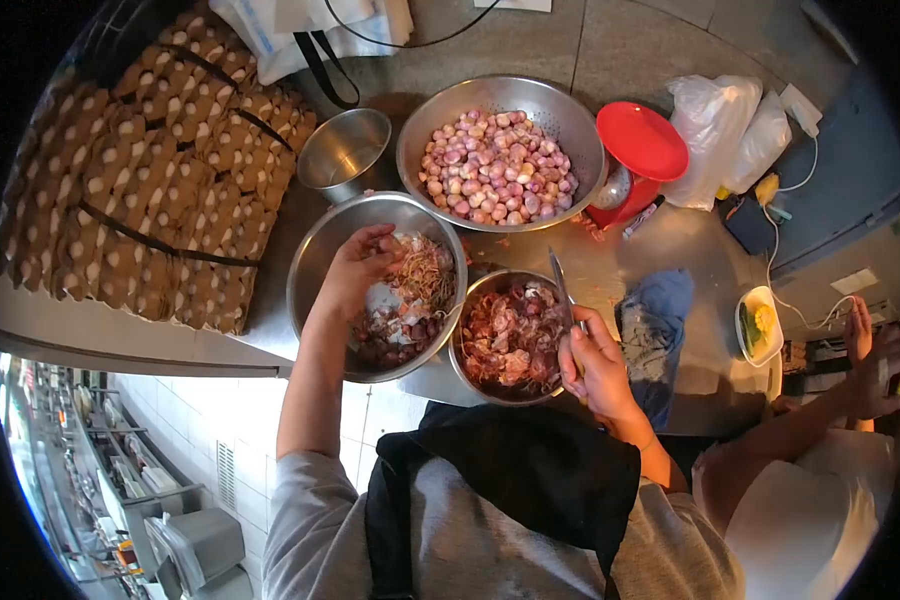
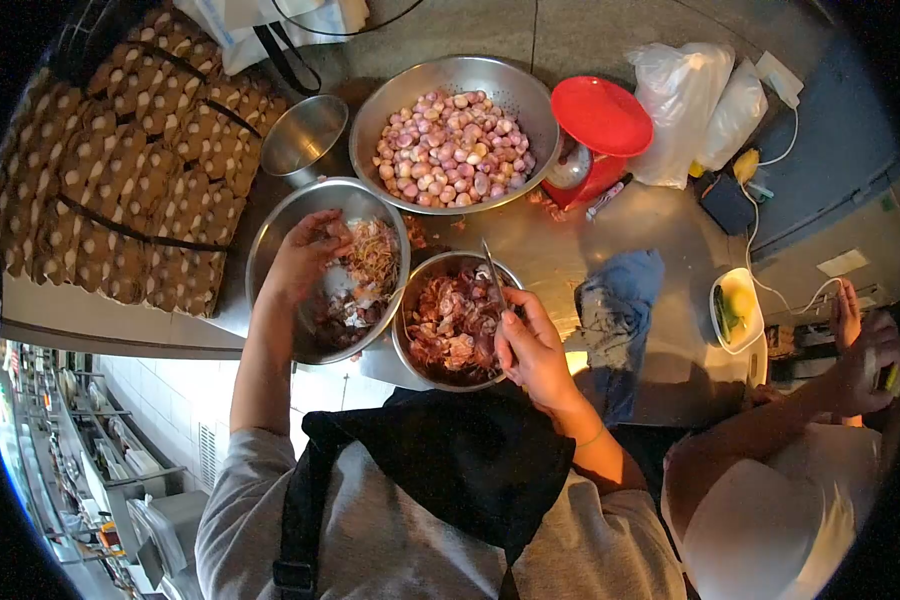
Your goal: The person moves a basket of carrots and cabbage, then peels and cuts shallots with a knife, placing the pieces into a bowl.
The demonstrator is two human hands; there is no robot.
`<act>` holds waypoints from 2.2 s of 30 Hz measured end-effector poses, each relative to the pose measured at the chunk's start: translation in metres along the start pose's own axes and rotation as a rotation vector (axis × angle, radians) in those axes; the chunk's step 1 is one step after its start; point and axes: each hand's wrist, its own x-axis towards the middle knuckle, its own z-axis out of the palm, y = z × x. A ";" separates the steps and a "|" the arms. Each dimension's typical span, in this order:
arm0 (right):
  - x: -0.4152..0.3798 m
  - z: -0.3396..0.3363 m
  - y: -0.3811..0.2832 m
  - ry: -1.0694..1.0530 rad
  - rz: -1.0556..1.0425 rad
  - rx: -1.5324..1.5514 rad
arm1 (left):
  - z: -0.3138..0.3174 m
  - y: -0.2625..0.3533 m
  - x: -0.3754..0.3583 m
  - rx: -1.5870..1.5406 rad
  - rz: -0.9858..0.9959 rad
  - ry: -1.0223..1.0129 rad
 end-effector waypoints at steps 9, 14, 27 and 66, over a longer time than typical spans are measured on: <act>-0.003 0.000 0.000 0.012 0.001 0.011 | -0.038 -0.048 0.029 1.201 0.357 0.164; -0.003 0.001 0.003 0.005 0.005 0.000 | -0.006 -0.062 0.031 1.058 0.351 -0.106; -0.005 -0.008 0.001 0.012 -0.012 0.000 | 0.016 -0.010 0.010 0.781 0.052 0.080; -0.006 0.020 0.010 -0.102 -0.216 -0.221 | 0.173 0.000 -0.102 -0.443 0.071 0.005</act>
